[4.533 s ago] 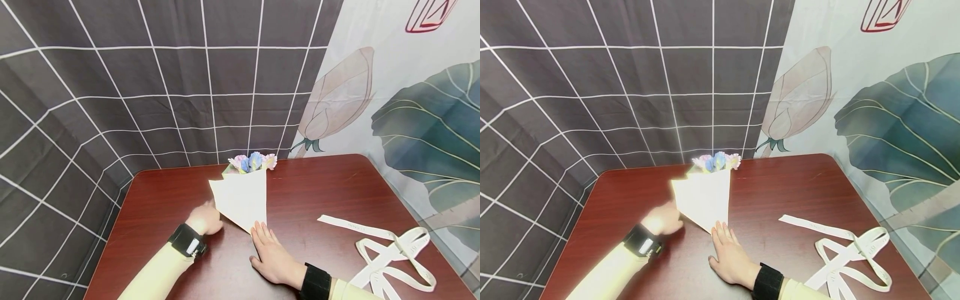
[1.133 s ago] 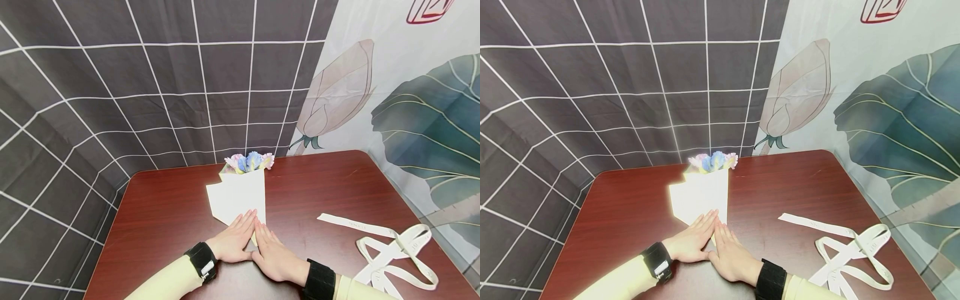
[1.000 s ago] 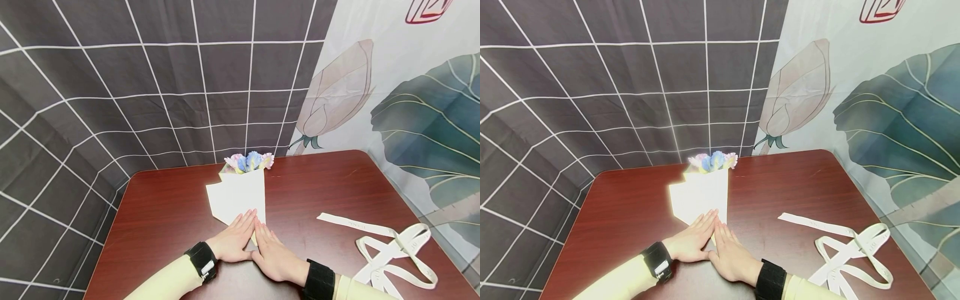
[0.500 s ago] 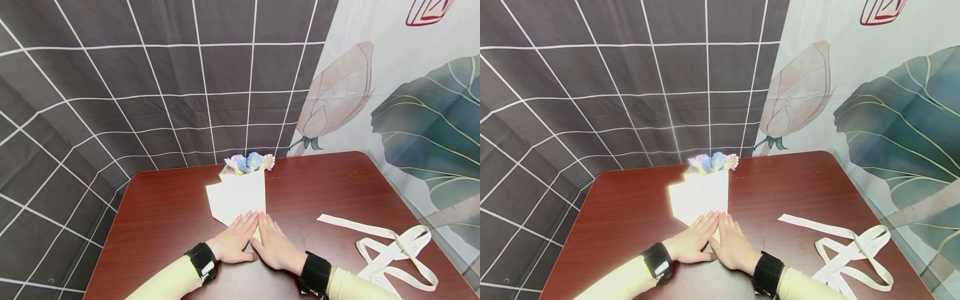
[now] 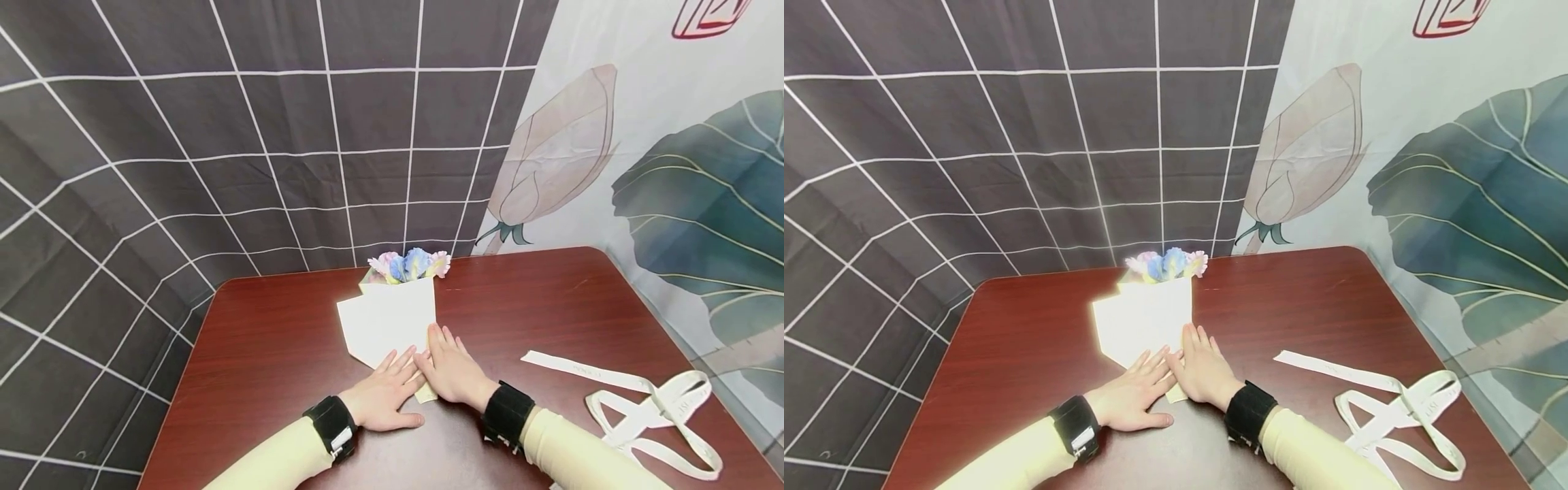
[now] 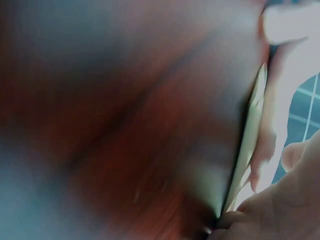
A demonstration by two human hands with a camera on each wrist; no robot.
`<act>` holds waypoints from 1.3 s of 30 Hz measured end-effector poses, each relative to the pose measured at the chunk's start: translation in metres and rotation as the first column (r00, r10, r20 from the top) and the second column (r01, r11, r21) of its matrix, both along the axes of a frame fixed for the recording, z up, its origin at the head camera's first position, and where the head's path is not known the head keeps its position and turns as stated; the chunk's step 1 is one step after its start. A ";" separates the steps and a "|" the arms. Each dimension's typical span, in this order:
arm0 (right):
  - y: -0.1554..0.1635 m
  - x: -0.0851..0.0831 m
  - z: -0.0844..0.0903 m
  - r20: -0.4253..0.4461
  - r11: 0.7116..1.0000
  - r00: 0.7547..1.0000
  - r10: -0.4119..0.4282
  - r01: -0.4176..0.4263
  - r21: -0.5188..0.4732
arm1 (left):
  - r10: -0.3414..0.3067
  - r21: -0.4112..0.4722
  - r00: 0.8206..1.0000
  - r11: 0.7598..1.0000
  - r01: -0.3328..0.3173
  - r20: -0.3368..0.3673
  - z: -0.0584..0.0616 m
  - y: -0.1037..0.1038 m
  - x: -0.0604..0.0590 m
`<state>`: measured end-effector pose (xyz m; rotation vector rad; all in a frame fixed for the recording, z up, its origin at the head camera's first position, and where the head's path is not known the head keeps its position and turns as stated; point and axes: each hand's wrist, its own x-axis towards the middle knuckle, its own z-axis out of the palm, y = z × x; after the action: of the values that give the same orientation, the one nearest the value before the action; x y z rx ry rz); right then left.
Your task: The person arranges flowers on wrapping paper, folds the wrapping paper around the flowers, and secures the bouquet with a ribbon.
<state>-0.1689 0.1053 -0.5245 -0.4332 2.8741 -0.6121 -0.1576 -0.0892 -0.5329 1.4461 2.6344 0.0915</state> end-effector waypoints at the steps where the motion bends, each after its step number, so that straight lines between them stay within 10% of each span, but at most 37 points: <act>1: 0.001 -0.003 0.000 -0.004 1.000 1.000 -0.002 0.002 0.008 | -0.004 -0.003 1.000 1.000 0.004 0.002 0.000 0.000 0.000; 15: -0.001 -0.058 0.001 0.027 0.988 0.992 -0.125 0.121 0.099 | 0.008 0.016 1.000 1.000 -0.008 0.014 -0.005 0.001 -0.001; 39: -0.008 -0.096 0.006 0.000 0.958 0.967 -0.256 0.254 0.133 | -0.012 0.018 1.000 1.000 0.012 -0.029 0.001 -0.001 -0.001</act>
<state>-0.2652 0.0975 -0.5182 -0.0363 2.9546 -0.4544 -0.1585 -0.0898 -0.5316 1.4795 2.6540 0.0945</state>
